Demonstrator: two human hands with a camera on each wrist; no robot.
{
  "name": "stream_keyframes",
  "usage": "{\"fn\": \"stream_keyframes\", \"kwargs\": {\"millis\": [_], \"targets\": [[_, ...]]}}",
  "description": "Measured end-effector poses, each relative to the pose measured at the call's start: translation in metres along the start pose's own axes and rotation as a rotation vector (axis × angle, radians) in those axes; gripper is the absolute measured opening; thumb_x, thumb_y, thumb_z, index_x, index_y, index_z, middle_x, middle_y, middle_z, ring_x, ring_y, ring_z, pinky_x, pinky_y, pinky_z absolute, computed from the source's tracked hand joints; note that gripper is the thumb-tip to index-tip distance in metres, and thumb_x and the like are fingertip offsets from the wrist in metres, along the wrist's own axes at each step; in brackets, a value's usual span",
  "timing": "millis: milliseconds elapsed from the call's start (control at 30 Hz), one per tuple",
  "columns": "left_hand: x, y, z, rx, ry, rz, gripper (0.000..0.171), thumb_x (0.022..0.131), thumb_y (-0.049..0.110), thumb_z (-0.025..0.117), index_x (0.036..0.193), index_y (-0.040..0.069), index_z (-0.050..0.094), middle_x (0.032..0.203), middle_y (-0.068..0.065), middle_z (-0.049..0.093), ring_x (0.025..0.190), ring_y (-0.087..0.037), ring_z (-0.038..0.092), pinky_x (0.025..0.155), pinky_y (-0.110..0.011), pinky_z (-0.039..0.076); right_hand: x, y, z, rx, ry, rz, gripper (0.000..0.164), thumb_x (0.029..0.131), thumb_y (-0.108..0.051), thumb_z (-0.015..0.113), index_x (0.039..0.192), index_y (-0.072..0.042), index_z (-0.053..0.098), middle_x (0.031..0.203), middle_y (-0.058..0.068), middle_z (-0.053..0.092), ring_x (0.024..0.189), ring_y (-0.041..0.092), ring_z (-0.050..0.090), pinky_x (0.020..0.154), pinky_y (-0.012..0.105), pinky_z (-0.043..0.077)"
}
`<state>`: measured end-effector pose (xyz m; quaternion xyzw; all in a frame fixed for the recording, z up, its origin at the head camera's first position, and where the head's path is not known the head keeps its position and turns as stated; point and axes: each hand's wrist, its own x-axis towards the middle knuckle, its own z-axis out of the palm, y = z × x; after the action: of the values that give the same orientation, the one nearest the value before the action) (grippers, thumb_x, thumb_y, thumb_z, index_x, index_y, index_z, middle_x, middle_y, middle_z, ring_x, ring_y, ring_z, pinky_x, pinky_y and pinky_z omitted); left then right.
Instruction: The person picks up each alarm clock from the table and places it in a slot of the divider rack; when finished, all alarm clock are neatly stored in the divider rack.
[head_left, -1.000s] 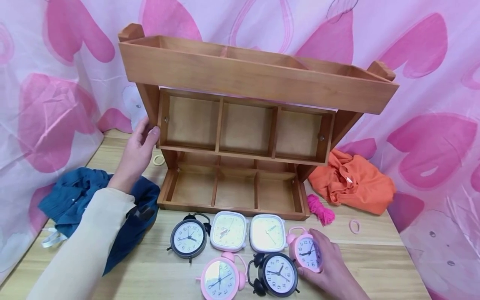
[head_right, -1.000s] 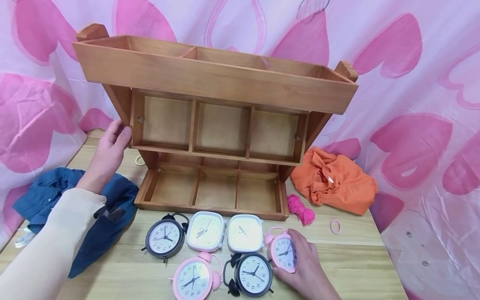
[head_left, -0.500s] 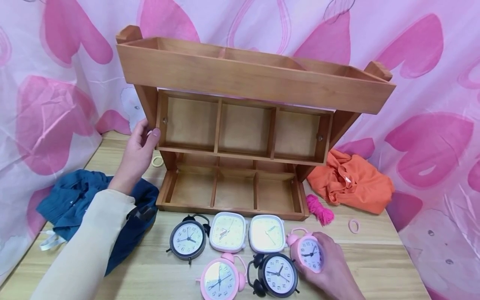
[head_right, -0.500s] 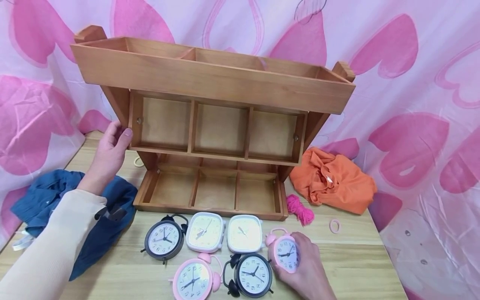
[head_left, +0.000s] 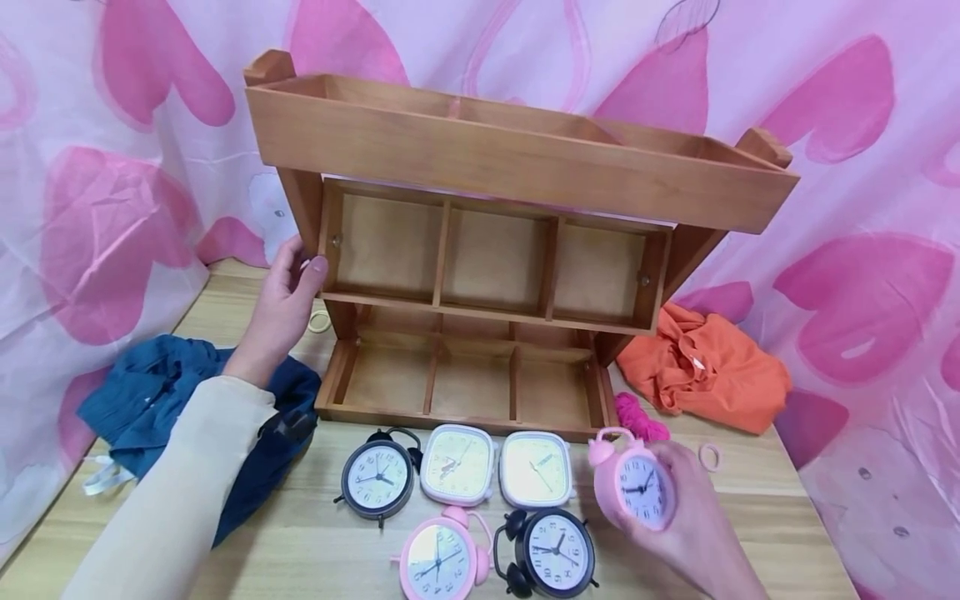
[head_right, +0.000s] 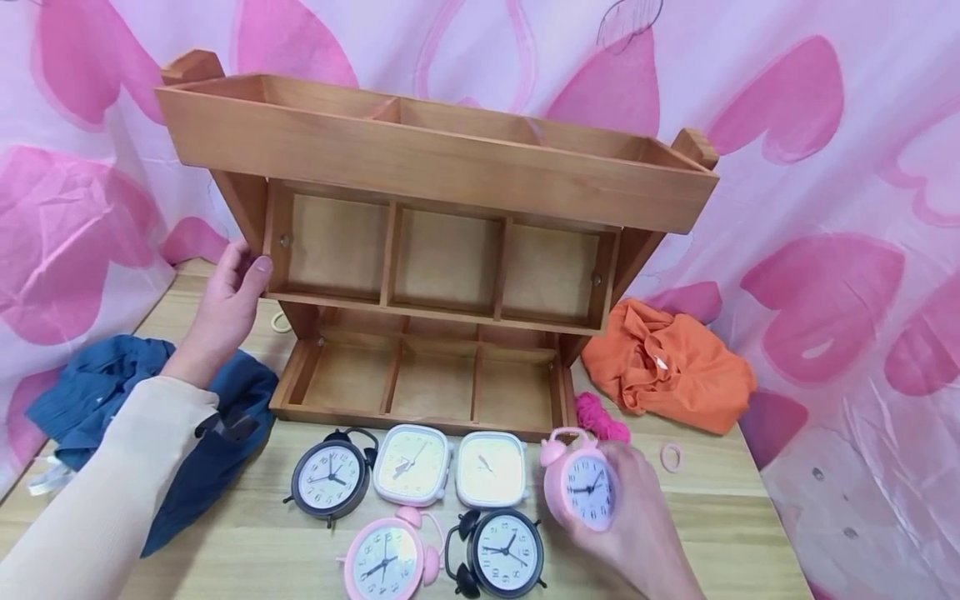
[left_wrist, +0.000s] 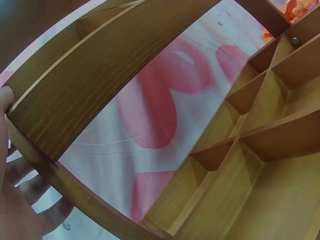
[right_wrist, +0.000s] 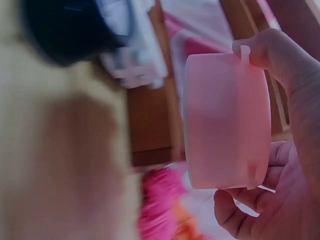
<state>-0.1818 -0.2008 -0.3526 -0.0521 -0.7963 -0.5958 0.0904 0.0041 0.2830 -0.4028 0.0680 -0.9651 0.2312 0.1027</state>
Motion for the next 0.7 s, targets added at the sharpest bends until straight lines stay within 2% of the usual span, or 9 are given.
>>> {"fn": "stream_keyframes", "kwargs": {"millis": [100, 200, 367, 533, 700], "targets": [[-0.001, 0.001, -0.001, 0.011, 0.002, -0.004, 0.056, 0.105, 0.040, 0.042, 0.155, 0.023, 0.025, 0.157, -0.009, 0.032, 0.145, -0.030, 0.031, 0.118, -0.054, 0.030, 0.026, -0.004, -0.008, 0.001, 0.051, -0.086, 0.088, 0.053, -0.032, 0.093, 0.123, 0.001, 0.052, 0.118, 0.014, 0.056, 0.101, 0.024, 0.052, 0.075, 0.048, 0.050], [-0.001, 0.001, 0.000, 0.019, -0.001, 0.002, 0.056, 0.105, 0.041, 0.042, 0.155, 0.023, 0.025, 0.157, -0.009, 0.033, 0.145, -0.031, 0.033, 0.117, -0.054, 0.030, 0.056, -0.005, -0.008, 0.012, 0.069, -0.150, 0.082, 0.055, -0.029, 0.091, 0.120, 0.003, 0.053, 0.112, 0.014, 0.057, 0.099, 0.024, 0.051, 0.074, 0.047, 0.047], [-0.001, -0.001, 0.002, 0.009, -0.007, 0.011, 0.057, 0.105, 0.040, 0.042, 0.156, 0.022, 0.025, 0.157, -0.010, 0.033, 0.144, -0.030, 0.033, 0.118, -0.054, 0.030, 0.098, -0.005, 0.005, 0.025, 0.001, -0.187, 0.076, 0.062, -0.032, 0.088, 0.122, 0.000, 0.054, 0.111, 0.012, 0.058, 0.101, 0.025, 0.050, 0.080, 0.045, 0.046], [-0.002, -0.003, 0.002, 0.007, -0.009, 0.004, 0.057, 0.105, 0.040, 0.042, 0.156, 0.022, 0.024, 0.157, -0.010, 0.032, 0.144, -0.030, 0.033, 0.117, -0.054, 0.031, 0.122, -0.009, 0.026, 0.027, -0.047, -0.233, 0.072, 0.064, -0.038, 0.087, 0.120, -0.003, 0.058, 0.108, 0.010, 0.062, 0.101, 0.026, 0.054, 0.083, 0.046, 0.048], [-0.001, -0.003, 0.000, 0.017, -0.005, 0.007, 0.057, 0.105, 0.041, 0.041, 0.156, 0.023, 0.024, 0.157, -0.009, 0.032, 0.144, -0.030, 0.032, 0.117, -0.055, 0.031, 0.133, -0.011, 0.042, -0.020, -0.080, -0.239, 0.072, 0.064, -0.042, 0.086, 0.119, -0.004, 0.058, 0.111, 0.012, 0.061, 0.104, 0.030, 0.054, 0.090, 0.049, 0.048]]}}
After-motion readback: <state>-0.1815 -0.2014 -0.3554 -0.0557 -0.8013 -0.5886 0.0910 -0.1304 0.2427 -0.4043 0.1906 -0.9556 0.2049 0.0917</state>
